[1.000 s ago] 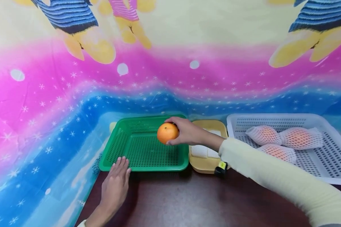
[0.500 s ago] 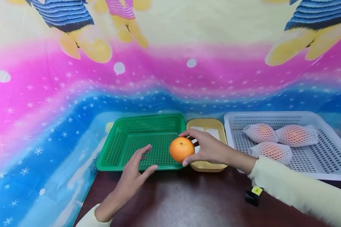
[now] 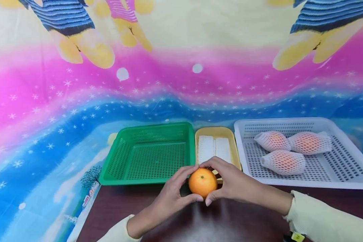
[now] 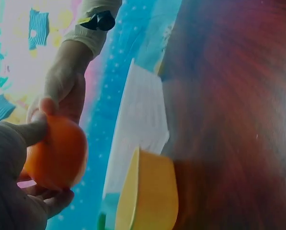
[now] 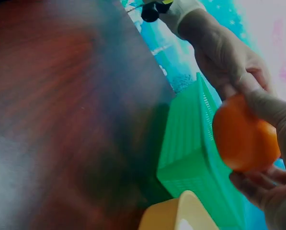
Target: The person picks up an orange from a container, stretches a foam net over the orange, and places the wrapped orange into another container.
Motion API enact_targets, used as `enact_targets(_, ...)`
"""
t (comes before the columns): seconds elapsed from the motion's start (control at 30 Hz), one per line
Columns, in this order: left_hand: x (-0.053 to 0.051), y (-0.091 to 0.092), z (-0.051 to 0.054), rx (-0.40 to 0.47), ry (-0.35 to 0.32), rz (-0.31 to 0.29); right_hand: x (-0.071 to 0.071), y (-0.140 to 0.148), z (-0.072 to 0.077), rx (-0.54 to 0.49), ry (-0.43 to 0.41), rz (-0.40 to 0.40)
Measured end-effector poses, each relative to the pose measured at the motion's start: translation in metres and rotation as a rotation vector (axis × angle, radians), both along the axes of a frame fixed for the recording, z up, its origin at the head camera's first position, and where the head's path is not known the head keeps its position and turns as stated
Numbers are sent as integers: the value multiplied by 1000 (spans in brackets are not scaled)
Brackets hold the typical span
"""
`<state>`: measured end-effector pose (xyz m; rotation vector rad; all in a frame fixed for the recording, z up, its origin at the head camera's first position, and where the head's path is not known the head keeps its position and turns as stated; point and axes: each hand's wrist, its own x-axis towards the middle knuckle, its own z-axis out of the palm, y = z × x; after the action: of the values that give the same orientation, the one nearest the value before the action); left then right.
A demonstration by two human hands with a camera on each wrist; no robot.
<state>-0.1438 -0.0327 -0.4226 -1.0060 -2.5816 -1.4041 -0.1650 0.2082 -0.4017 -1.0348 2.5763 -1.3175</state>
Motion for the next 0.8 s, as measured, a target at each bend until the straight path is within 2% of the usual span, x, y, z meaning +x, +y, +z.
enact_targets(0.13, 6, 8, -9, -33, 53, -26, 11, 7, -12, 41, 83, -33)
enact_targets(0.33, 15, 15, -32, -104, 157, -77, 28, 15, -35, 116, 238, -42)
enact_targets(0.43, 20, 18, -44, -131, 140, -91, 34, 18, -46, 119, 231, -27)
enact_targets(0.57, 25, 22, -59, -169, 80, -98, 38, 22, -59, 157, 188, -20)
enact_targets(0.7, 26, 26, -72, -192, 26, -100, 39, 24, -70, 181, 183, -23)
enact_targets(0.8, 26, 27, -79, -227, 12, -87, 38, 24, -78, 192, 189, -25)
